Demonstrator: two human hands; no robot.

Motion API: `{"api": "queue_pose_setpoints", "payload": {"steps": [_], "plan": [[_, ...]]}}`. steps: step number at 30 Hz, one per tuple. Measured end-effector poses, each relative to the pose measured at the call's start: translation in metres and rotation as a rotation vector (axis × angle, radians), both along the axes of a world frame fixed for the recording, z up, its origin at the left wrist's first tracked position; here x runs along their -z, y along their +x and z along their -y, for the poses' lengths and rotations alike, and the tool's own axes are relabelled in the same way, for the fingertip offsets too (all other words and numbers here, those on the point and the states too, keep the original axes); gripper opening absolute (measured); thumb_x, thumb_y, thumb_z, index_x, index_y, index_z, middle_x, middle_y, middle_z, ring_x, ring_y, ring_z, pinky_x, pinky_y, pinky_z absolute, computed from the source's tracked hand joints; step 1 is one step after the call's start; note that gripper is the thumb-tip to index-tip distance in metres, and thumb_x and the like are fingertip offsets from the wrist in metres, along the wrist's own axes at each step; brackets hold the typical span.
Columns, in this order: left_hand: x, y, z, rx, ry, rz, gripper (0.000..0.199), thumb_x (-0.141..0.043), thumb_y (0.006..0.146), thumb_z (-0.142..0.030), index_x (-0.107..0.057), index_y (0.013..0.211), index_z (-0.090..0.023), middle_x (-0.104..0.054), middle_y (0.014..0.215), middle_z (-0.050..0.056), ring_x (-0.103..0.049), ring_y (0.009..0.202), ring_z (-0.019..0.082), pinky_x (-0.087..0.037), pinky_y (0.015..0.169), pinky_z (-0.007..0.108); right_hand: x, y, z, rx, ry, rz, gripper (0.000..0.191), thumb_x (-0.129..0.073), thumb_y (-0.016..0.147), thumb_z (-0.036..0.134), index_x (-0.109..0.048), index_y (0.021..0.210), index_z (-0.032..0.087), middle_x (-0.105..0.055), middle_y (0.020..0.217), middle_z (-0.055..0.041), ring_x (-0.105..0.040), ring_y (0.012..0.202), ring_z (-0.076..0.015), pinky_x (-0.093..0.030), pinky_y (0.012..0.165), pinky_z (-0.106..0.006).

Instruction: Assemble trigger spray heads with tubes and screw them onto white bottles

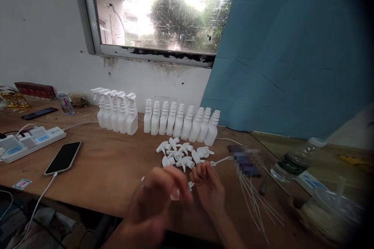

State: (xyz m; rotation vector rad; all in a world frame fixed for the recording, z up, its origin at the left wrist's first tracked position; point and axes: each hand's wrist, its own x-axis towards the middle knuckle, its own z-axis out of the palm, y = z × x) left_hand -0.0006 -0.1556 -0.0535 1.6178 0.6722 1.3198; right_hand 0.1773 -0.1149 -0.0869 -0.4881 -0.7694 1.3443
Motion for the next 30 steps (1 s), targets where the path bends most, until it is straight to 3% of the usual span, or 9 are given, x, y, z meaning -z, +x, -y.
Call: {"api": "queue_pose_setpoints", "payload": {"steps": [2, 4, 7, 9, 14, 30], "plan": [[0.015, -0.001, -0.014, -0.05, -0.007, -0.031, 0.038, -0.059, 0.085, -0.055, -0.059, 0.104, -0.021, -0.06, 0.106, 0.01, -0.055, 0.103, 0.027, -0.045, 0.089, 0.038, -0.004, -0.011, -0.003, -0.021, 0.007, -0.028, 0.041, -0.065, 0.084, 0.041, -0.039, 0.06, 0.02, -0.024, 0.058, 0.0066, -0.02, 0.048, -0.0085, -0.022, 0.045, -0.023], [0.04, 0.006, -0.026, -0.084, -0.076, -0.129, 0.041, -0.067, 0.082, -0.044, -0.056, 0.112, -0.019, -0.059, 0.112, 0.01, -0.055, 0.104, 0.025, -0.042, 0.092, 0.037, -0.005, -0.019, -0.006, -0.047, -0.011, -0.041, 0.047, -0.064, 0.084, 0.046, -0.034, 0.059, 0.02, -0.021, 0.055, 0.0078, -0.015, 0.045, -0.0075, -0.015, 0.041, -0.022], [0.079, 0.02, -0.035, 0.0, -0.195, -0.153, 0.058, -0.078, 0.069, -0.035, -0.053, 0.118, -0.016, -0.06, 0.114, 0.011, -0.057, 0.102, 0.025, -0.044, 0.09, 0.035, -0.001, -0.027, -0.01, -0.124, -0.058, -0.045, 0.052, -0.062, 0.084, 0.051, -0.027, 0.058, 0.021, -0.018, 0.051, 0.0093, -0.009, 0.041, -0.0061, -0.009, 0.038, -0.021], [0.092, 0.026, -0.036, 0.044, -0.214, -0.149, 0.057, -0.079, 0.067, -0.027, -0.056, 0.117, -0.015, -0.063, 0.112, 0.01, -0.058, 0.099, 0.024, -0.045, 0.087, 0.032, 0.003, -0.029, -0.012, -0.157, -0.084, -0.05, 0.054, -0.063, 0.082, 0.05, -0.024, 0.058, 0.021, -0.017, 0.049, 0.01, -0.007, 0.04, -0.0051, -0.007, 0.037, -0.021], [0.089, 0.026, -0.033, 0.019, -0.18, -0.218, 0.022, -0.07, 0.074, -0.02, -0.067, 0.095, -0.014, -0.066, 0.091, 0.005, -0.059, 0.082, 0.019, -0.044, 0.073, 0.026, 0.009, -0.031, -0.013, -0.188, -0.139, -0.038, 0.057, -0.064, 0.082, 0.049, -0.02, 0.058, 0.021, -0.017, 0.047, 0.0107, -0.006, 0.039, -0.0038, -0.007, 0.034, -0.017], [0.087, 0.026, -0.036, 0.004, -0.191, -0.242, 0.019, -0.072, 0.073, -0.021, -0.068, 0.089, -0.014, -0.067, 0.09, 0.005, -0.059, 0.084, 0.02, -0.043, 0.073, 0.026, 0.015, -0.033, -0.012, -0.173, -0.13, -0.039, 0.056, -0.063, 0.082, 0.051, -0.022, 0.058, 0.021, -0.018, 0.047, 0.0111, -0.007, 0.039, -0.0033, -0.01, 0.033, -0.015]]}}
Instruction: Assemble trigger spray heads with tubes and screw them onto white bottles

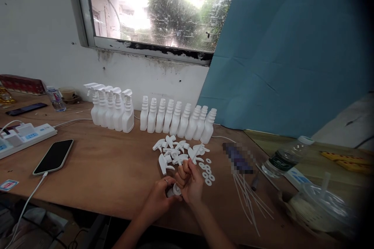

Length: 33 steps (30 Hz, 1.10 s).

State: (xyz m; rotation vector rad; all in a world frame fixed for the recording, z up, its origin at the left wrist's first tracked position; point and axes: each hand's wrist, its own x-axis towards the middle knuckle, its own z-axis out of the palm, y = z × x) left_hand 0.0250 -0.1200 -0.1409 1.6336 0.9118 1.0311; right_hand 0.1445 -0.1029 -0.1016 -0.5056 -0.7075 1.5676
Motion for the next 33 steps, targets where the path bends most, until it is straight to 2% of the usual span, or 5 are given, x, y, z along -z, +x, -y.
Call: {"api": "queue_pose_setpoints", "payload": {"steps": [20, 24, 27, 29, 33], "plan": [[0.012, 0.003, -0.002, -0.015, 0.006, 0.063, 0.008, -0.065, 0.07, -0.01, -0.062, 0.076, -0.014, -0.065, 0.079, 0.001, -0.056, 0.073, 0.015, -0.042, 0.067, 0.022, 0.019, -0.016, 0.003, 0.039, 0.166, 0.413, 0.057, -0.063, 0.083, 0.055, -0.032, 0.049, 0.02, -0.022, 0.042, 0.0101, -0.016, 0.036, -0.0029, -0.01, 0.036, -0.021], [0.015, 0.0, -0.003, -0.03, 0.004, 0.038, 0.013, -0.074, 0.069, -0.019, -0.064, 0.075, -0.013, -0.064, 0.081, 0.002, -0.056, 0.076, 0.017, -0.043, 0.069, 0.024, 0.013, -0.001, 0.007, 0.078, 0.227, 0.409, 0.05, -0.058, 0.087, 0.054, -0.041, 0.055, 0.02, -0.033, 0.048, 0.0071, -0.029, 0.04, -0.0063, -0.024, 0.039, -0.021], [0.01, -0.002, -0.003, -0.019, -0.092, 0.102, 0.023, -0.076, 0.07, -0.027, -0.067, 0.087, -0.014, -0.066, 0.083, 0.003, -0.058, 0.078, 0.019, -0.045, 0.072, 0.027, 0.006, 0.023, 0.012, 0.181, 0.333, 0.613, 0.022, -0.066, 0.085, 0.042, -0.064, 0.09, 0.02, -0.064, 0.087, -0.0055, -0.061, 0.082, -0.0169, -0.049, 0.073, -0.027], [0.005, -0.003, -0.005, -0.007, -0.172, 0.242, 0.034, -0.077, 0.071, -0.035, -0.066, 0.096, -0.014, -0.067, 0.089, 0.005, -0.06, 0.083, 0.02, -0.047, 0.076, 0.029, 0.007, 0.039, 0.014, 0.236, 0.336, 0.698, 0.045, -0.075, 0.078, 0.036, -0.059, 0.119, 0.025, -0.061, 0.123, -0.0091, -0.056, 0.115, -0.0225, -0.043, 0.099, -0.035], [-0.006, 0.004, -0.009, 0.017, -0.232, 0.493, 0.052, -0.082, 0.064, -0.047, -0.064, 0.101, -0.015, -0.064, 0.105, 0.01, -0.061, 0.096, 0.025, -0.049, 0.082, 0.032, 0.023, 0.055, 0.017, 0.129, 0.157, 0.652, 0.059, -0.085, 0.063, 0.038, -0.064, 0.116, 0.025, -0.066, 0.121, -0.0106, -0.061, 0.112, -0.0297, -0.046, 0.099, -0.045]]}}
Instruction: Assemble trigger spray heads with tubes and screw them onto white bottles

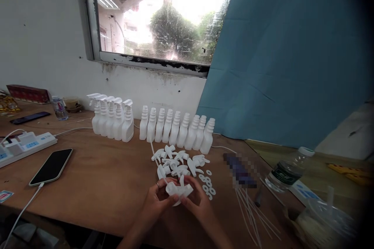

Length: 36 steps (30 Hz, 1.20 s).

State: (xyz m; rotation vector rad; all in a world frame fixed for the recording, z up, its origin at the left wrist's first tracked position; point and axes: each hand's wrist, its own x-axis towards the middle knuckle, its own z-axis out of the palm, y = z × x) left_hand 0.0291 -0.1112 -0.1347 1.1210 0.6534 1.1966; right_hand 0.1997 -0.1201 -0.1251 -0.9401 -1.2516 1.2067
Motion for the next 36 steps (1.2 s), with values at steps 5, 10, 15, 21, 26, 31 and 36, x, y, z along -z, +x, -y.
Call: {"api": "queue_pose_setpoints", "payload": {"steps": [5, 10, 15, 21, 26, 31, 36], "plan": [[-0.018, 0.014, -0.006, 0.03, 0.142, -0.059, 0.046, -0.082, 0.066, -0.046, -0.069, 0.097, -0.015, -0.056, 0.108, 0.01, -0.058, 0.095, 0.023, -0.051, 0.08, 0.031, 0.015, 0.002, 0.006, 0.088, -0.176, -0.111, 0.048, -0.088, 0.057, 0.041, -0.073, 0.096, 0.017, -0.075, 0.093, -0.0117, -0.07, 0.092, -0.0331, -0.056, 0.082, -0.044], [-0.053, -0.002, -0.057, -0.025, 0.404, -0.453, 0.057, -0.078, 0.073, -0.035, -0.059, 0.125, -0.027, -0.052, 0.126, 0.009, -0.06, 0.095, 0.02, -0.055, 0.073, 0.028, 0.008, 0.016, 0.01, 0.387, -0.108, -0.241, 0.057, -0.087, 0.057, 0.038, -0.065, 0.105, 0.016, -0.074, 0.101, -0.0118, -0.071, 0.086, -0.033, -0.06, 0.063, -0.038], [-0.086, -0.053, -0.168, -0.732, 0.445, -0.584, 0.041, -0.064, 0.08, -0.019, -0.055, 0.12, -0.017, -0.047, 0.13, 0.014, -0.054, 0.112, 0.026, -0.05, 0.091, 0.039, 0.001, 0.028, 0.013, 0.643, -0.003, -0.174, 0.06, -0.085, 0.061, 0.037, -0.057, 0.11, 0.016, -0.076, 0.093, -0.0077, -0.072, 0.076, -0.0248, -0.059, 0.065, -0.032], [-0.104, -0.088, -0.261, -0.954, 0.348, -0.625, 0.053, -0.06, 0.084, -0.019, -0.039, 0.132, -0.011, -0.039, 0.141, 0.022, -0.04, 0.132, 0.029, -0.036, 0.107, 0.04, 0.007, 0.03, 0.016, 0.659, 0.066, -0.198, 0.045, -0.084, 0.064, 0.036, -0.046, 0.084, 0.022, -0.076, 0.087, -0.0049, -0.072, 0.071, -0.0231, -0.056, 0.068, -0.033], [-0.101, -0.09, -0.281, -0.921, 0.272, -0.695, 0.048, -0.059, 0.087, -0.024, -0.041, 0.129, -0.01, -0.056, 0.129, 0.021, -0.057, 0.116, 0.03, -0.044, 0.097, 0.04, 0.01, 0.029, 0.02, 0.618, 0.178, -0.323, 0.04, -0.08, 0.071, 0.031, -0.043, 0.085, 0.024, -0.076, 0.086, -0.0017, -0.073, 0.076, -0.0262, -0.055, 0.072, -0.04], [-0.102, -0.088, -0.254, -0.922, 0.296, -0.741, 0.036, -0.045, 0.094, -0.024, -0.045, 0.128, -0.013, -0.064, 0.118, 0.017, -0.062, 0.108, 0.031, -0.046, 0.09, 0.041, 0.003, 0.029, 0.023, 0.548, 0.209, -0.372, 0.038, -0.079, 0.07, 0.03, -0.046, 0.089, 0.024, -0.075, 0.088, -0.0056, -0.073, 0.076, -0.0312, -0.057, 0.067, -0.046], [-0.107, -0.088, -0.194, -0.924, 0.379, -0.76, 0.039, -0.038, 0.097, -0.029, -0.043, 0.134, -0.017, -0.064, 0.118, 0.014, -0.062, 0.104, 0.03, -0.047, 0.088, 0.04, -0.019, 0.03, 0.026, 0.551, 0.238, -0.467, 0.03, -0.074, 0.075, 0.029, -0.052, 0.097, 0.025, -0.073, 0.083, -0.0031, -0.072, 0.069, -0.0272, -0.058, 0.059, -0.042]]}}
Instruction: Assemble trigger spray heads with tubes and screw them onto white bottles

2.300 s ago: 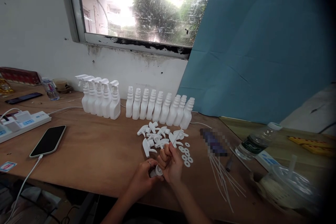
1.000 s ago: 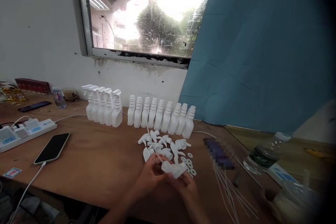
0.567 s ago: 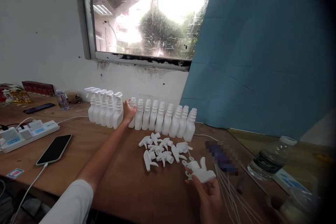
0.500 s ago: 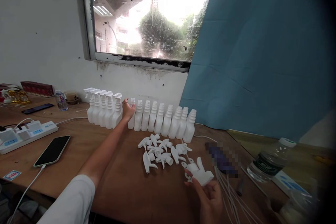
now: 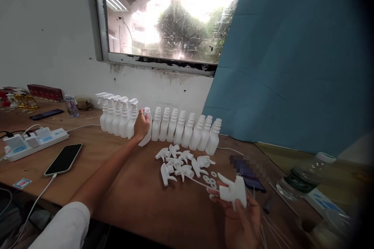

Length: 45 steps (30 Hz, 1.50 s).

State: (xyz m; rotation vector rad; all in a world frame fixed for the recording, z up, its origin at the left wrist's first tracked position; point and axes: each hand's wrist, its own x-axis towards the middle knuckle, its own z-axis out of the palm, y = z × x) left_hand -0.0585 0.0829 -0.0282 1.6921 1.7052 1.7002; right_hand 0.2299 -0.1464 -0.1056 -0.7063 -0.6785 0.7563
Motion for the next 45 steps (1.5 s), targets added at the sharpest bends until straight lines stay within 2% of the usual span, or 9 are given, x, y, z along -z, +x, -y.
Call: {"api": "queue_pose_setpoints", "payload": {"steps": [3, 6, 11, 17, 21, 25, 31, 39, 45], "plan": [[0.0, -0.001, 0.039, 0.118, 0.042, -0.077, 0.04, -0.035, 0.099, -0.03, -0.043, 0.136, -0.02, -0.063, 0.12, 0.011, -0.061, 0.106, 0.026, -0.045, 0.091, 0.037, -0.023, 0.004, 0.003, 0.015, 0.034, -0.027, 0.021, -0.068, 0.08, 0.029, -0.056, 0.096, 0.024, -0.073, 0.085, -0.0035, -0.071, 0.068, -0.0248, -0.057, 0.058, -0.04], [0.002, 0.0, 0.072, 0.29, 0.127, -0.257, 0.04, -0.031, 0.1, -0.03, -0.044, 0.136, -0.019, -0.059, 0.126, 0.011, -0.056, 0.113, 0.026, -0.042, 0.096, 0.038, -0.045, 0.01, 0.007, 0.063, 0.073, -0.012, 0.014, -0.063, 0.084, 0.03, -0.059, 0.096, 0.022, -0.072, 0.09, -0.0057, -0.07, 0.066, -0.0226, -0.056, 0.057, -0.038], [0.002, 0.003, 0.11, 0.376, 0.228, -0.547, 0.037, -0.03, 0.1, -0.021, -0.043, 0.135, -0.018, -0.061, 0.115, 0.011, -0.057, 0.103, 0.024, -0.041, 0.092, 0.04, -0.063, 0.02, 0.008, 0.129, 0.165, 0.032, 0.018, -0.06, 0.087, 0.034, -0.062, 0.1, 0.021, -0.072, 0.095, -0.0068, -0.069, 0.067, -0.0204, -0.055, 0.059, -0.037], [-0.001, 0.004, 0.124, 0.422, 0.433, -0.764, 0.041, -0.034, 0.097, -0.011, -0.036, 0.137, -0.019, -0.06, 0.117, 0.011, -0.054, 0.107, 0.025, -0.038, 0.092, 0.041, -0.069, 0.022, 0.006, 0.165, 0.145, 0.066, 0.011, -0.061, 0.088, 0.03, -0.062, 0.095, 0.023, -0.072, 0.095, -0.0058, -0.069, 0.068, -0.0204, -0.055, 0.06, -0.036], [0.003, 0.002, 0.125, 0.41, 0.436, -0.839, 0.044, -0.035, 0.095, -0.008, -0.034, 0.139, -0.019, -0.059, 0.119, 0.013, -0.053, 0.108, 0.027, -0.038, 0.092, 0.043, -0.07, 0.019, 0.008, 0.186, 0.087, 0.065, 0.015, -0.059, 0.088, 0.031, -0.063, 0.099, 0.021, -0.072, 0.093, -0.0066, -0.068, 0.065, -0.0204, -0.054, 0.059, -0.036], [0.009, 0.001, 0.125, 0.409, 0.437, -0.899, 0.051, -0.037, 0.091, -0.002, -0.034, 0.14, -0.018, -0.058, 0.122, 0.013, -0.051, 0.112, 0.028, -0.037, 0.094, 0.045, -0.07, 0.016, 0.012, 0.121, 0.027, 0.059, 0.015, -0.061, 0.087, 0.032, -0.061, 0.098, 0.023, -0.072, 0.094, -0.0059, -0.069, 0.067, -0.0224, -0.054, 0.059, -0.037], [0.007, 0.01, 0.141, 0.502, 0.44, -0.884, 0.052, -0.039, 0.09, -0.002, -0.035, 0.139, -0.019, -0.058, 0.122, 0.012, -0.051, 0.11, 0.027, -0.038, 0.094, 0.045, -0.072, 0.012, 0.011, 0.084, 0.053, 0.098, 0.015, -0.064, 0.084, 0.035, -0.058, 0.094, 0.025, -0.072, 0.088, -0.0038, -0.069, 0.067, -0.0237, -0.054, 0.061, -0.041], [-0.004, 0.038, 0.181, 0.748, 0.389, -0.677, 0.051, -0.041, 0.093, -0.008, -0.033, 0.141, -0.023, -0.059, 0.122, 0.012, -0.052, 0.108, 0.026, -0.041, 0.092, 0.043, -0.088, -0.009, 0.003, 0.034, 0.189, 0.263, 0.03, -0.063, 0.086, 0.037, -0.051, 0.112, 0.029, -0.072, 0.095, -0.007, -0.07, 0.08, -0.029, -0.053, 0.07, -0.047], [-0.014, 0.052, 0.201, 0.932, 0.275, -0.436, 0.044, -0.036, 0.098, -0.015, -0.038, 0.141, -0.024, -0.06, 0.12, 0.011, -0.055, 0.106, 0.024, -0.043, 0.094, 0.039, -0.088, -0.019, 0.003, 0.067, 0.002, 0.445, 0.038, -0.073, 0.078, 0.038, -0.058, 0.111, 0.025, -0.067, 0.091, -0.0045, -0.067, 0.076, -0.0216, -0.053, 0.063, -0.03]]}}
